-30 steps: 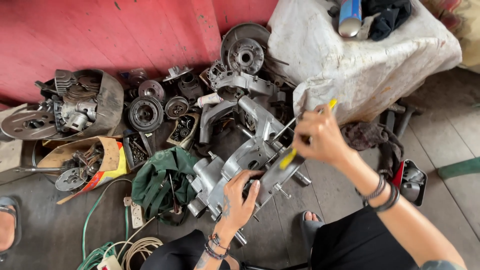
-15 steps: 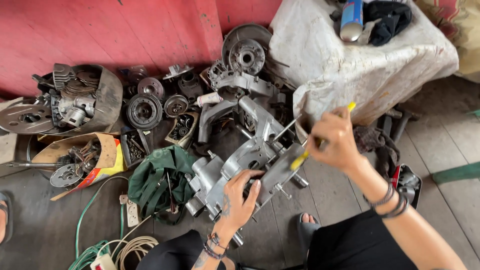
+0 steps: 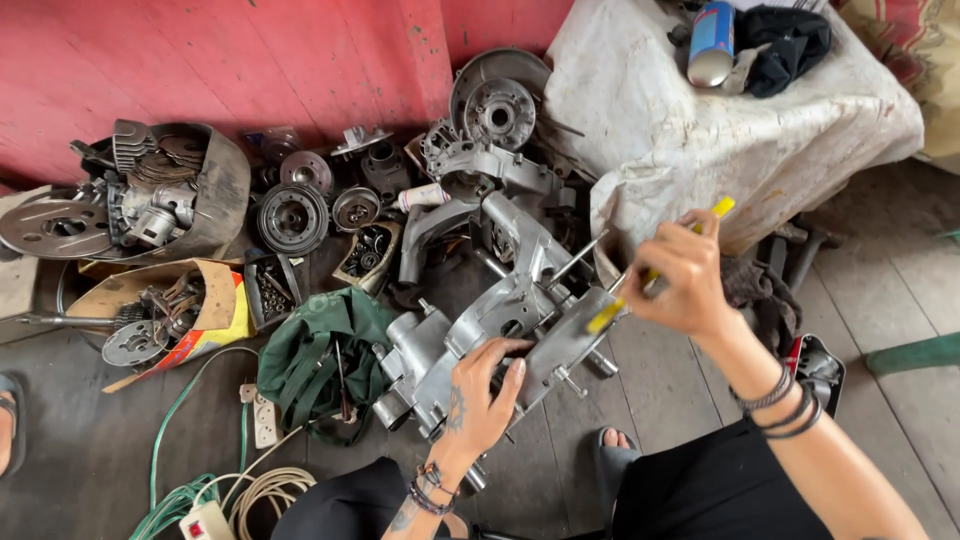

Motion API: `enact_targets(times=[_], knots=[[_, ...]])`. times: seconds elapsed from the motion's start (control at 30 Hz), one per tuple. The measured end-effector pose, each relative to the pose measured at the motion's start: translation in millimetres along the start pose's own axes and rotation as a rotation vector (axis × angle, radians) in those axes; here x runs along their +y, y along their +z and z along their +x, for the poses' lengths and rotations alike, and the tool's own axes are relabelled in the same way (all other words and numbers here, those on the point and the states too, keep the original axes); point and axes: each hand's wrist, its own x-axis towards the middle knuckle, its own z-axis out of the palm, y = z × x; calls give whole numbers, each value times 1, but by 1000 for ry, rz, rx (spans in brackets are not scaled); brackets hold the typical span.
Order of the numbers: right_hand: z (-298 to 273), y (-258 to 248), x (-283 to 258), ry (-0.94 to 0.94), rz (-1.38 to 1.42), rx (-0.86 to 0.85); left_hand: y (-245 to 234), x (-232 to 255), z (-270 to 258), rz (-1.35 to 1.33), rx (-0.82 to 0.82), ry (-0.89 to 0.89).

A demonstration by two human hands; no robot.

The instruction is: The person scrubs a disassembled engine casing with a yellow-handled brush, focusing on crevices and surfaces. They rotate the part to access different areas and briefly wipe it with a cloth.

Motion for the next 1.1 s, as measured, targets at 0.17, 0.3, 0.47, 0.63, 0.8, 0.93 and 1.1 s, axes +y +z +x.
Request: enact_targets(times=[0.17, 0.3, 0.47, 0.63, 0.8, 0.93, 1.1], knots=[[4, -1, -19, -21, 58, -8, -1, 3, 0, -4, -6, -1], [-17, 10, 13, 58, 41, -16, -2, 3, 0, -14, -5, 0], [-29, 22, 21, 201, 181, -15, -1, 1, -3, -3, -11, -8], [-41, 28, 25, 284, 234, -10, 0, 0, 1, -3, 4, 1], [-39, 17, 12, 317, 188, 53, 0, 0, -2, 14, 5, -21], [-43, 26, 14, 281, 158, 51, 1, -1, -2, 4, -6, -18], [-14, 6, -29, 251, 254, 0, 16, -13, -1, -20, 137, -42]])
